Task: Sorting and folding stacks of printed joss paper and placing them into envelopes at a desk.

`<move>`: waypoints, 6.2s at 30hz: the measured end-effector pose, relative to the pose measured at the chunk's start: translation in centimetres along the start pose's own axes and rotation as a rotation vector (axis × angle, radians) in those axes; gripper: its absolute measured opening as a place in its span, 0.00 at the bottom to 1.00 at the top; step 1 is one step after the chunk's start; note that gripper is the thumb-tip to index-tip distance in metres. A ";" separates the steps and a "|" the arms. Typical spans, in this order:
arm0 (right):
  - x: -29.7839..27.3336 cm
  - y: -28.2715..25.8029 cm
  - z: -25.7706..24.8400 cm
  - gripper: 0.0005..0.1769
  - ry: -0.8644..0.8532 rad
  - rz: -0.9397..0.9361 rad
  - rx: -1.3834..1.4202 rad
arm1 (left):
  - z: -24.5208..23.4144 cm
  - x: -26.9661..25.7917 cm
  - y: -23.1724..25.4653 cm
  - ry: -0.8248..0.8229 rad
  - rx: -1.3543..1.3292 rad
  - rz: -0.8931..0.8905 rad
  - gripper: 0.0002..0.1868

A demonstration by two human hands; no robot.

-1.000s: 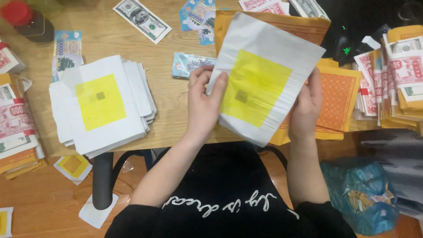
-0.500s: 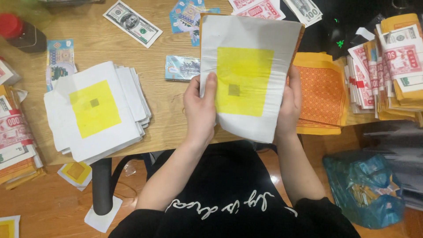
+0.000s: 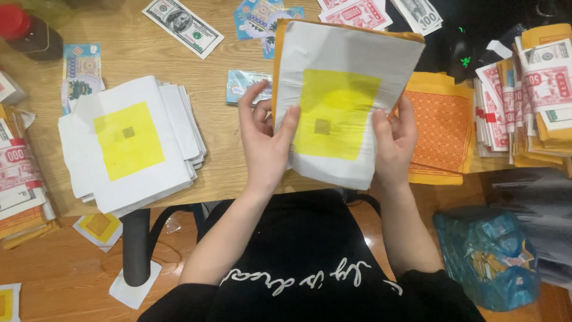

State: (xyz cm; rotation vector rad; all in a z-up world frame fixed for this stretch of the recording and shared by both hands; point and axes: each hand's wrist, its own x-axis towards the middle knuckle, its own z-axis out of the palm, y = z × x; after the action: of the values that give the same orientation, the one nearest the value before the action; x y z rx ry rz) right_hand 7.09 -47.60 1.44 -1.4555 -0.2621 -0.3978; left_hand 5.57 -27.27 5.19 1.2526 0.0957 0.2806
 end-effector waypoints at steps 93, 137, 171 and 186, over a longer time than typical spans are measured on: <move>17.9 10.1 30.5 0.10 -0.767 0.378 -0.813 | -19.6 5.2 4.3 0.540 -0.293 -0.031 0.17; 24.2 19.2 13.1 0.10 -0.889 -0.490 -1.622 | -14.8 5.4 2.5 0.307 -0.170 -0.118 0.21; 23.3 3.7 2.8 0.16 -0.915 0.089 -1.165 | -11.6 4.8 -0.2 0.028 -0.243 -0.127 0.21; 30.8 9.1 0.9 0.39 -1.140 0.484 -1.576 | -12.0 4.6 -1.9 0.046 -0.287 -0.253 0.24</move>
State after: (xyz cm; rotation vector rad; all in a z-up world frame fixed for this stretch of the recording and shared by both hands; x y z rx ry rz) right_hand 38.84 -49.26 5.85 -3.0976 -0.5126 0.9433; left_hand 7.57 -15.59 0.02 0.9380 0.2429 0.0986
